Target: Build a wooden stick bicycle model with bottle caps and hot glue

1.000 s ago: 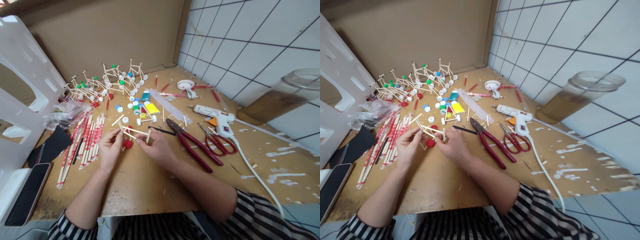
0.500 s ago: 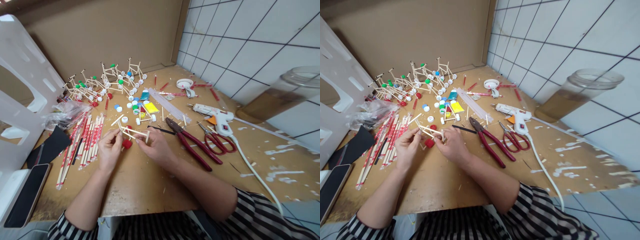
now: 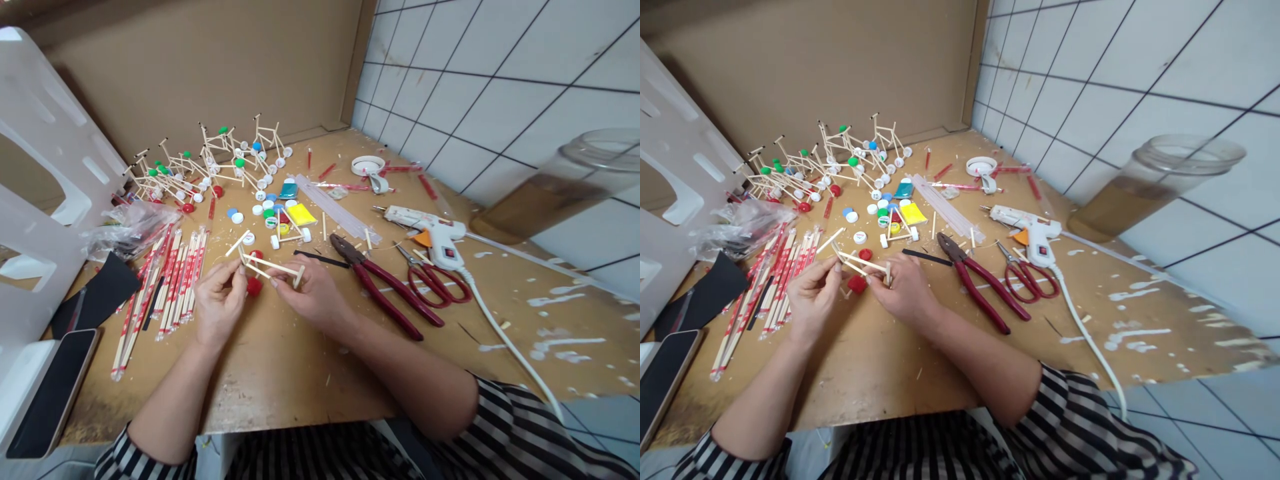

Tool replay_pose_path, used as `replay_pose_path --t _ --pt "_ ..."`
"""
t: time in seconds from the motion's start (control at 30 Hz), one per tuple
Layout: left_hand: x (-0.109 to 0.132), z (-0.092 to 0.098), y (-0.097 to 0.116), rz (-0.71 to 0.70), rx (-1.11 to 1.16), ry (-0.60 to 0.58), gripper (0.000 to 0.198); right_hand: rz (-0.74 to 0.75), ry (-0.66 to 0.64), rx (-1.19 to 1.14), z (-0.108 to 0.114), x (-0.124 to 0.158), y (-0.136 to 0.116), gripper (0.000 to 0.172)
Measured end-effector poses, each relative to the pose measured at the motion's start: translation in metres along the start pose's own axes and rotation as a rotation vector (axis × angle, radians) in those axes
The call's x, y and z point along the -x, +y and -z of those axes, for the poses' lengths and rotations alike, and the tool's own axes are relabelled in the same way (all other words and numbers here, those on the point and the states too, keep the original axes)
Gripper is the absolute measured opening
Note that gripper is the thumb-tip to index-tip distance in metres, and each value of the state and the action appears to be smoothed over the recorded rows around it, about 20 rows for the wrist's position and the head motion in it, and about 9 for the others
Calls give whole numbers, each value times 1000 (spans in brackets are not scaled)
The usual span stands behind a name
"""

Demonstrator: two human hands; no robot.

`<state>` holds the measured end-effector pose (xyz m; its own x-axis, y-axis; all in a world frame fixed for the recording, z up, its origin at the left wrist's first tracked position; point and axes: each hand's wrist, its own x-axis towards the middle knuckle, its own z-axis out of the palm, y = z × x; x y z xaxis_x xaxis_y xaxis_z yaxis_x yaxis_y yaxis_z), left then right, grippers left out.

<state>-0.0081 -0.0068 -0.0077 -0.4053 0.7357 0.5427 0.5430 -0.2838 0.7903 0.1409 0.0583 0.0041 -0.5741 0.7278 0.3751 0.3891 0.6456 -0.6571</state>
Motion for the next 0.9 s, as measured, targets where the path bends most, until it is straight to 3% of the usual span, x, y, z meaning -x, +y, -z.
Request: replay_pose_path --t 0.9 --pt "0 3 2 56 45 -47 25 1 10 -102 3 0 -2 22"
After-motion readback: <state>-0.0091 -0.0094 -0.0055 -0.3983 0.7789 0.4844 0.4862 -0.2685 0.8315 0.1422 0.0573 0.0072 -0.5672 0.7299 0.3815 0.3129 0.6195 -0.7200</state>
